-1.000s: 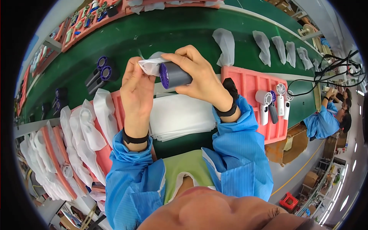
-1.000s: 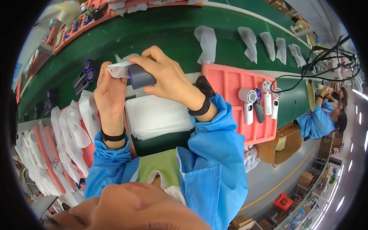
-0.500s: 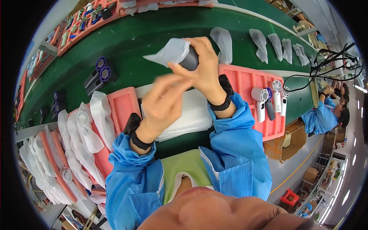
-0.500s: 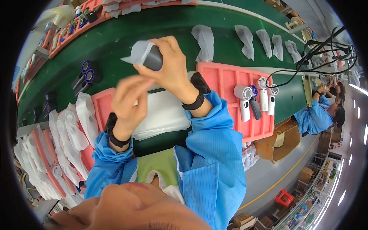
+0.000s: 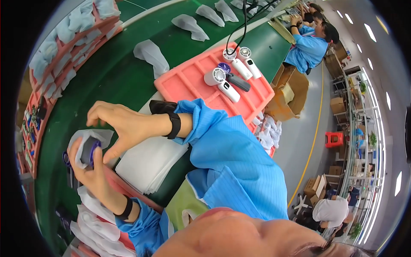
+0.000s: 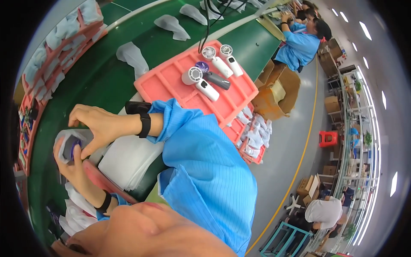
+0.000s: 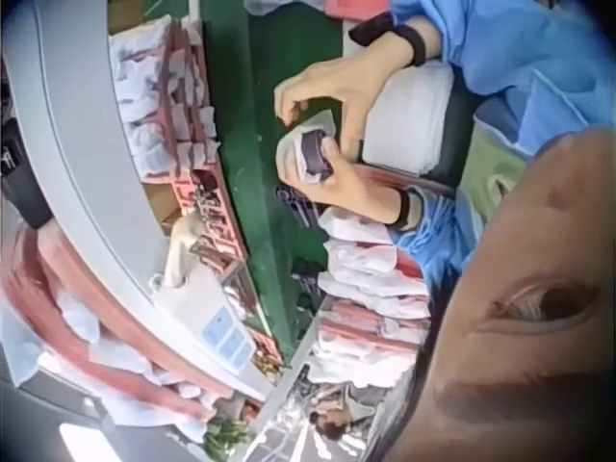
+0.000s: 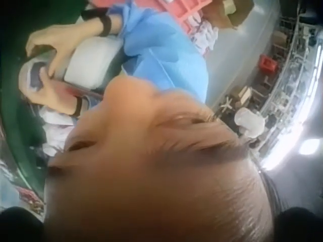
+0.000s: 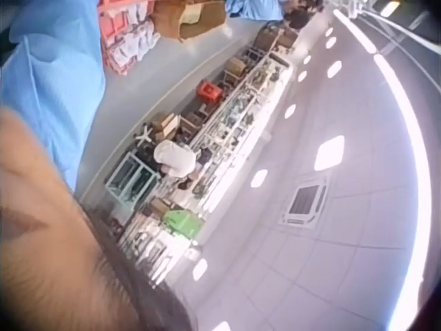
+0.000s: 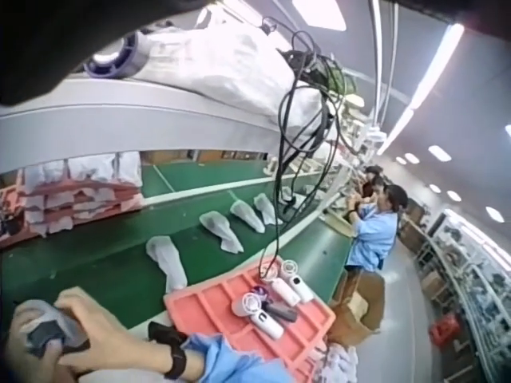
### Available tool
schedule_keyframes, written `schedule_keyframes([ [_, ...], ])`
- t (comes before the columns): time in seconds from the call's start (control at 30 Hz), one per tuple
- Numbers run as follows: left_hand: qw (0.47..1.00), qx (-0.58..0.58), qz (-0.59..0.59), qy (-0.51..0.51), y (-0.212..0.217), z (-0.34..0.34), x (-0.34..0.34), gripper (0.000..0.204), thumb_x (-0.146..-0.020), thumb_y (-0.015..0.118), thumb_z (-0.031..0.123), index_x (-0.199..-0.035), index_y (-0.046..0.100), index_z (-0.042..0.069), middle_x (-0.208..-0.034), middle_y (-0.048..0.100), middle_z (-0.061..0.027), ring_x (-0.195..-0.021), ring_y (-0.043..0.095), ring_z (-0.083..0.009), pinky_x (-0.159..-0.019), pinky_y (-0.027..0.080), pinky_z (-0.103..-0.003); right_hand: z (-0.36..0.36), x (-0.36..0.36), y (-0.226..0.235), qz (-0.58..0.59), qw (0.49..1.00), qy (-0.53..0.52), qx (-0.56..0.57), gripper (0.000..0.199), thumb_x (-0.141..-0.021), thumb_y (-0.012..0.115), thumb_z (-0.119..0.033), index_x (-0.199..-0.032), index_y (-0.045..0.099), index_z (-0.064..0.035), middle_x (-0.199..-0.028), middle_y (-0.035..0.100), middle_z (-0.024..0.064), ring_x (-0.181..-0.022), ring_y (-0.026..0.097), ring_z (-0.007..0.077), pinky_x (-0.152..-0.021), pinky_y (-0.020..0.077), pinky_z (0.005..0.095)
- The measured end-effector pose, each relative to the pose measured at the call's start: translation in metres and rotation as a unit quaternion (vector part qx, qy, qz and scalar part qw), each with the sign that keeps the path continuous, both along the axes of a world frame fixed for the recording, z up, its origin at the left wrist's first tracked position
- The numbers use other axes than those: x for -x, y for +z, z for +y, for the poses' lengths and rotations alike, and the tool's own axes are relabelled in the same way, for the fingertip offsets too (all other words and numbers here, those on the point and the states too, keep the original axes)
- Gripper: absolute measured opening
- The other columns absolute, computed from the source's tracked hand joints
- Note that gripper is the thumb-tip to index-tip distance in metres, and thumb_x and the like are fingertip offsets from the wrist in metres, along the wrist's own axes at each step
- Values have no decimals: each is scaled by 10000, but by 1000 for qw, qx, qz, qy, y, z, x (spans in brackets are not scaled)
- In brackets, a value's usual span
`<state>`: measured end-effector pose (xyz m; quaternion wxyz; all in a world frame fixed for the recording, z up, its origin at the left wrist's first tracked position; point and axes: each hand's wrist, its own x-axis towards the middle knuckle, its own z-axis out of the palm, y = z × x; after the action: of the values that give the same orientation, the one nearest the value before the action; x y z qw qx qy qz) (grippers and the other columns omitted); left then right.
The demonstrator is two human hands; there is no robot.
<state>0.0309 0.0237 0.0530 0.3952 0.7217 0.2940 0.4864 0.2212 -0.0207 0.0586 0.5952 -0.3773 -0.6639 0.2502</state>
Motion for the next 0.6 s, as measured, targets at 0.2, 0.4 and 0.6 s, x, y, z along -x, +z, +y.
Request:
schedule_keyframes([
  [0.2, 939, -38, -156, -303, 7, -2, -13, 360, -856, 626, 24, -1210, 560, 11, -1292, 527, -167, -1151, 538, -255, -947, 447, -349, 11, -16, -16, -152, 987, 48, 6, 469, -638, 808, -254, -977, 585, -18, -914, 602, 149, -879, 625, 355, -664, 504, 402],
  [0.4, 983, 72, -121, 120, -9, -13, -45, 295, -881, 571, -4, -1173, 540, -36, -1302, 531, -178, -1135, 558, -262, -977, 438, -353, 19, -29, -39, -221, 947, -231, -33, 310, -604, 761, -107, -836, 575, -20, -768, 596, 111, -751, 611, 356, -607, 484, 402],
  [0.6, 974, 53, -184, 124, -32, -22, -65, 254, -864, 539, -85, -1114, 568, -51, -1307, 527, -169, -1099, 582, -256, -961, 464, -359, 21, -18, -52, -261, 919, -285, -77, 268, -584, 685, -1, -821, 564, -32, -758, 580, 110, -719, 603, 314, -578, 468, 395],
])
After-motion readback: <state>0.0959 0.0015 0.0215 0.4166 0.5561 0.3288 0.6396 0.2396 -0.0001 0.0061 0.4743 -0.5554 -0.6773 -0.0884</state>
